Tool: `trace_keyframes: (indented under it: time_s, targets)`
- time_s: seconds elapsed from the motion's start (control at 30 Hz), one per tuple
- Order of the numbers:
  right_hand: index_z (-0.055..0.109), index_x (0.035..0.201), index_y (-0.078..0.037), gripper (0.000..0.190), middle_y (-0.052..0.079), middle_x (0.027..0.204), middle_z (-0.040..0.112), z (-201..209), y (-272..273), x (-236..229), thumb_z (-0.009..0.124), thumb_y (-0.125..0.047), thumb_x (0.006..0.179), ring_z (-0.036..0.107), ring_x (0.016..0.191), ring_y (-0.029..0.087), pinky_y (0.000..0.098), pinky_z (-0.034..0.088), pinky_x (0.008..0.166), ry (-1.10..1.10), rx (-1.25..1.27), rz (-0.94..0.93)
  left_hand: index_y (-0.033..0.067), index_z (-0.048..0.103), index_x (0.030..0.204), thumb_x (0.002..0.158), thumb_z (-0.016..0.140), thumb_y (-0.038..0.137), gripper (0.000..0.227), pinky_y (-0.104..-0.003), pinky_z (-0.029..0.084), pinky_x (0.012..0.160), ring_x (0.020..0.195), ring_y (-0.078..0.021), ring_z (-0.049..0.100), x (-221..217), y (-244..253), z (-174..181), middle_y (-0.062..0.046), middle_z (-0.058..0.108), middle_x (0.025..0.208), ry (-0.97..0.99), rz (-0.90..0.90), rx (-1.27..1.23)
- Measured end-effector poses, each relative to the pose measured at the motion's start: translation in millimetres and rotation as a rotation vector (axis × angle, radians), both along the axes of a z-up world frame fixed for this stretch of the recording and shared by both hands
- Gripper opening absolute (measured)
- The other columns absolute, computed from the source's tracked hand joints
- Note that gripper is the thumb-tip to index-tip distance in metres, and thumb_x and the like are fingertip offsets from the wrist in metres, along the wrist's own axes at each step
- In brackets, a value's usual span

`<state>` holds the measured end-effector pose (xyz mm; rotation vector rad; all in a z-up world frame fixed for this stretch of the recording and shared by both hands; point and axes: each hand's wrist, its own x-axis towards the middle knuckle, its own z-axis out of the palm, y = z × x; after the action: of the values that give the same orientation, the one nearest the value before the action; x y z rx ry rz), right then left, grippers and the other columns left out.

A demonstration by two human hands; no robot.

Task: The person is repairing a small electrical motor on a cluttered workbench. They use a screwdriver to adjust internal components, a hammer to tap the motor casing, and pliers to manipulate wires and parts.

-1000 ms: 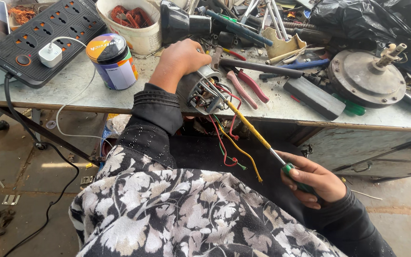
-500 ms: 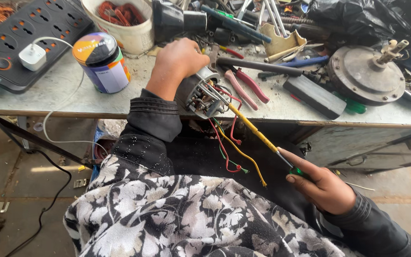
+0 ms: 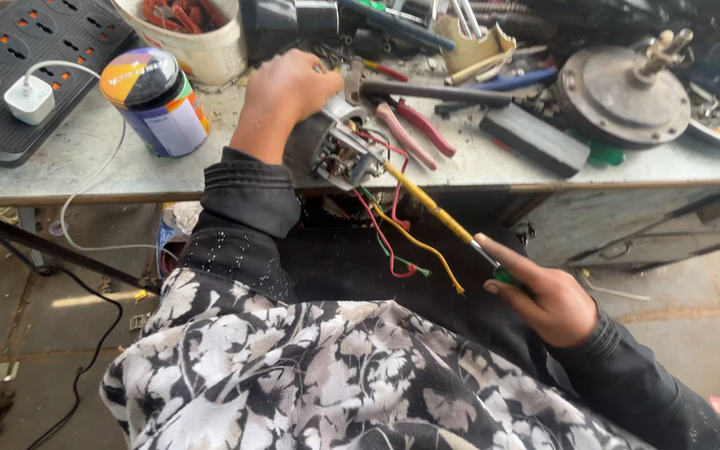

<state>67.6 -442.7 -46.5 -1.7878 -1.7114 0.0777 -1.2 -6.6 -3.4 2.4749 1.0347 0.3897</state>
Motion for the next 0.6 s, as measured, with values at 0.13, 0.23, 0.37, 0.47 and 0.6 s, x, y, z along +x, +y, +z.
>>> trace_keyframes:
  time_s: [0.13, 0.23, 0.37, 0.47, 0.6]
  targets:
    - [0.044, 0.154, -0.016, 0.061, 0.004, 0.058, 0.047, -25, -32, -8, 0.058, -0.017, 0.096, 0.044, 0.042, 0.011, 0.0265, 0.036, 0.039, 0.89, -0.327, -0.295, 0.0258, 0.08, 0.111, 0.081, 0.061, 0.054, 0.045, -0.045, 0.051, 0.097, 0.11, -0.0365, 0.066, -1, 2, -4, -0.013, 0.073, 0.115, -0.025, -0.02, 0.013]
    - [0.047, 0.149, -0.007, 0.051, 0.002, 0.058, 0.047, -43, -59, -15, 0.05, -0.016, 0.099, 0.041, 0.039, 0.007, 0.0229, 0.034, 0.036, 1.23, -0.308, -0.202, 0.0238, 0.079, 0.11, 0.078, 0.064, 0.053, 0.046, -0.045, 0.052, 0.095, 0.106, -0.0375, 0.067, 0, 4, -5, -0.016, 0.073, 0.112, -0.06, -0.041, 0.042]
    - [0.044, 0.151, -0.008, 0.053, 0.003, 0.058, 0.048, -65, -76, -23, 0.047, -0.017, 0.1, 0.036, 0.036, 0.007, 0.0218, 0.031, 0.033, 1.451, -0.373, -0.163, 0.0221, 0.08, 0.105, 0.073, 0.068, 0.051, 0.045, -0.044, 0.052, 0.094, 0.105, -0.0372, 0.068, 2, 10, -7, -0.018, 0.073, 0.108, -0.086, -0.054, 0.028]
    - [0.044, 0.152, -0.007, 0.052, 0.004, 0.059, 0.048, -73, -77, -26, 0.046, -0.018, 0.101, 0.034, 0.035, 0.007, 0.0214, 0.031, 0.032, 1.492, -0.381, -0.169, 0.0222, 0.08, 0.104, 0.072, 0.07, 0.051, 0.045, -0.044, 0.052, 0.092, 0.103, -0.0371, 0.068, 2, 12, -9, -0.018, 0.072, 0.107, -0.093, -0.048, 0.023]
    - [0.044, 0.152, -0.008, 0.052, 0.004, 0.059, 0.046, -74, -71, -25, 0.045, -0.02, 0.101, 0.034, 0.035, 0.006, 0.021, 0.031, 0.03, 1.49, -0.381, -0.192, 0.0239, 0.08, 0.105, 0.073, 0.07, 0.051, 0.043, -0.043, 0.053, 0.091, 0.101, -0.0366, 0.069, -1, 13, -10, -0.017, 0.073, 0.106, -0.106, -0.041, 0.026]
